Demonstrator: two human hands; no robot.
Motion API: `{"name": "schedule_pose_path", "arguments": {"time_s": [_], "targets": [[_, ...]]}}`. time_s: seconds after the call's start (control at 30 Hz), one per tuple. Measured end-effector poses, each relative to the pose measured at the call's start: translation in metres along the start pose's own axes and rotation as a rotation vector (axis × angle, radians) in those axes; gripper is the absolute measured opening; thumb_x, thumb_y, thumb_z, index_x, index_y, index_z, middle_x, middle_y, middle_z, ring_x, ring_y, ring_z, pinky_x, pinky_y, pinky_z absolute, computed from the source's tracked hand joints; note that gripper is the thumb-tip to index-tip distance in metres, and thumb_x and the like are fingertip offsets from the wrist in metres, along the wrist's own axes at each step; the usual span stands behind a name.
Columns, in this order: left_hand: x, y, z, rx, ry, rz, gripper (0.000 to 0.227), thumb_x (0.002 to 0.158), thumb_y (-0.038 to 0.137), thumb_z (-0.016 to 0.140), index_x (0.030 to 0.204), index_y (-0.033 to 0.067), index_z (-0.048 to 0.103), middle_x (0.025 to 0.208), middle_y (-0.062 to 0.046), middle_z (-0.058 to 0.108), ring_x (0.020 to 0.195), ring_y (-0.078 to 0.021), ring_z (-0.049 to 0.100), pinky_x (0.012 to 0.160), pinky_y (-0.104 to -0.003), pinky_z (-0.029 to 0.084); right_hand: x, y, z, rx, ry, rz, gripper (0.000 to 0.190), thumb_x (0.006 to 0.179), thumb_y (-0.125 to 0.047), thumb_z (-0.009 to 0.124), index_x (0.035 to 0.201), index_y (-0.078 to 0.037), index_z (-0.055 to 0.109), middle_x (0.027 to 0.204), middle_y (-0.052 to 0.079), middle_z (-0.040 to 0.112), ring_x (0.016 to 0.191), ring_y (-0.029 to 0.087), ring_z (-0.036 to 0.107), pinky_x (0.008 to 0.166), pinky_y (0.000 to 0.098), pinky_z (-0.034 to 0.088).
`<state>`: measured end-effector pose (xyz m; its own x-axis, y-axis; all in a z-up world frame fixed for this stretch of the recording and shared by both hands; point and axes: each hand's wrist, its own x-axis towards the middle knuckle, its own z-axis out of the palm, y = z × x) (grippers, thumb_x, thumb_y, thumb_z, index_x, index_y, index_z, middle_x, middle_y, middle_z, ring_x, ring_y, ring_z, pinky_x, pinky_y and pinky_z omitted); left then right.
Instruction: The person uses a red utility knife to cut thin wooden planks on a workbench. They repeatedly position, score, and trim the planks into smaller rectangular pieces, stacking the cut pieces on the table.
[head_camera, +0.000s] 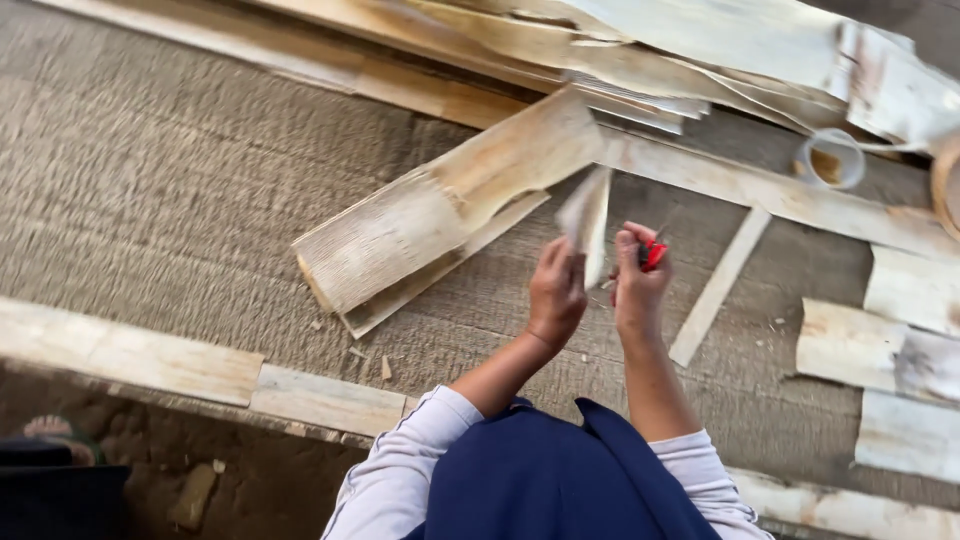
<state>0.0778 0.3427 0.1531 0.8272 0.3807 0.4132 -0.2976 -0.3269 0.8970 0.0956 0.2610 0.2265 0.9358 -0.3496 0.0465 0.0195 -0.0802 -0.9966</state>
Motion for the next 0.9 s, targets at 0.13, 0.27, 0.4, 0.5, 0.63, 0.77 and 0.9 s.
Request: {"name": "schedule_pose_path", "arguments": {"time_s": [0.13, 0.27, 0.4, 0.5, 0.63, 0.77, 0.9], "targets": [[-0.041, -0.018, 0.025, -0.508, 0.063, -0.620, 0.022, 0.105, 0.016, 0.060, 0.124, 0.0029, 0.061, 0.115, -0.019, 0.068, 0.108, -0.0250, 0.065, 0.085, -0.042, 0.056, 0.028, 0.144, -0.095, -0.514, 0.107, -0.092, 0.042, 0.087, -0.028, 0.086, 0.120, -0.013, 0.067, 0.101, 0.017, 0.057, 0.096, 0.033, 0.060, 0.088, 0.0428, 0.048], [-0.093, -0.065, 0.041, -0.790, 0.226, -1.128, 0.043, 0.098, 0.010, 0.064, 0.136, 0.0086, 0.045, 0.130, -0.020, 0.055, 0.109, -0.0418, 0.065, 0.089, -0.061, 0.056, 0.003, 0.198, -0.141, -0.208, 0.064, 0.461, 0.057, 0.078, -0.028, 0.091, 0.116, -0.008, 0.054, 0.086, 0.004, 0.053, 0.068, 0.013, 0.050, 0.064, 0.0340, 0.047], [-0.162, -0.067, 0.027, -0.570, -0.042, -1.418, 0.033, 0.103, 0.035, 0.061, 0.119, 0.0081, 0.053, 0.107, -0.019, 0.072, 0.095, -0.0333, 0.074, 0.079, -0.054, 0.061, -0.013, 0.189, -0.168, -0.298, 0.029, 0.608, 0.036, 0.075, -0.019, 0.088, 0.090, -0.001, 0.061, 0.062, 0.003, 0.053, 0.039, 0.012, 0.049, 0.032, 0.0271, 0.048], [-0.199, -0.065, 0.034, -0.362, -0.405, -1.432, 0.032, 0.101, 0.036, 0.058, 0.094, 0.0056, 0.066, 0.074, -0.011, 0.070, 0.053, -0.0130, 0.064, 0.040, -0.027, 0.052, -0.016, 0.213, -0.194, -0.866, -0.059, 0.377, 0.038, 0.080, -0.024, 0.080, 0.113, -0.009, 0.071, 0.090, 0.014, 0.072, 0.085, 0.034, 0.073, 0.067, 0.0458, 0.056], [-0.183, -0.048, 0.030, 0.407, -0.444, -0.309, 0.010, 0.087, 0.023, 0.069, 0.097, 0.0238, 0.070, 0.087, -0.004, 0.068, 0.090, -0.0294, 0.065, 0.078, -0.043, 0.056, -0.043, 0.132, -0.164, -0.808, -0.059, 0.061, 0.022, 0.095, 0.003, 0.066, 0.117, 0.001, 0.066, 0.100, 0.019, 0.060, 0.090, 0.032, 0.067, 0.081, 0.0419, 0.057], [-0.122, -0.013, 0.019, 0.939, -1.080, -0.153, 0.053, 0.105, 0.033, 0.045, 0.157, 0.0267, 0.037, 0.170, -0.002, 0.020, 0.153, -0.0399, 0.006, 0.120, -0.058, 0.014, -0.063, 0.131, -0.141, -0.800, -0.446, -0.298, 0.028, 0.103, -0.011, 0.057, 0.127, 0.001, 0.062, 0.123, 0.030, 0.060, 0.119, 0.050, 0.052, 0.103, 0.0567, 0.044], [-0.115, -0.026, 0.016, 0.983, -1.278, -0.153, 0.058, 0.110, 0.039, 0.033, 0.165, 0.0245, 0.020, 0.173, -0.005, 0.002, 0.154, -0.0426, -0.011, 0.117, -0.073, 0.004, -0.071, 0.140, -0.132, -1.000, -0.736, 0.021, 0.073, 0.086, 0.018, 0.053, 0.154, -0.006, 0.044, 0.164, 0.024, 0.028, 0.153, 0.043, 0.018, 0.127, 0.0498, 0.021]]}}
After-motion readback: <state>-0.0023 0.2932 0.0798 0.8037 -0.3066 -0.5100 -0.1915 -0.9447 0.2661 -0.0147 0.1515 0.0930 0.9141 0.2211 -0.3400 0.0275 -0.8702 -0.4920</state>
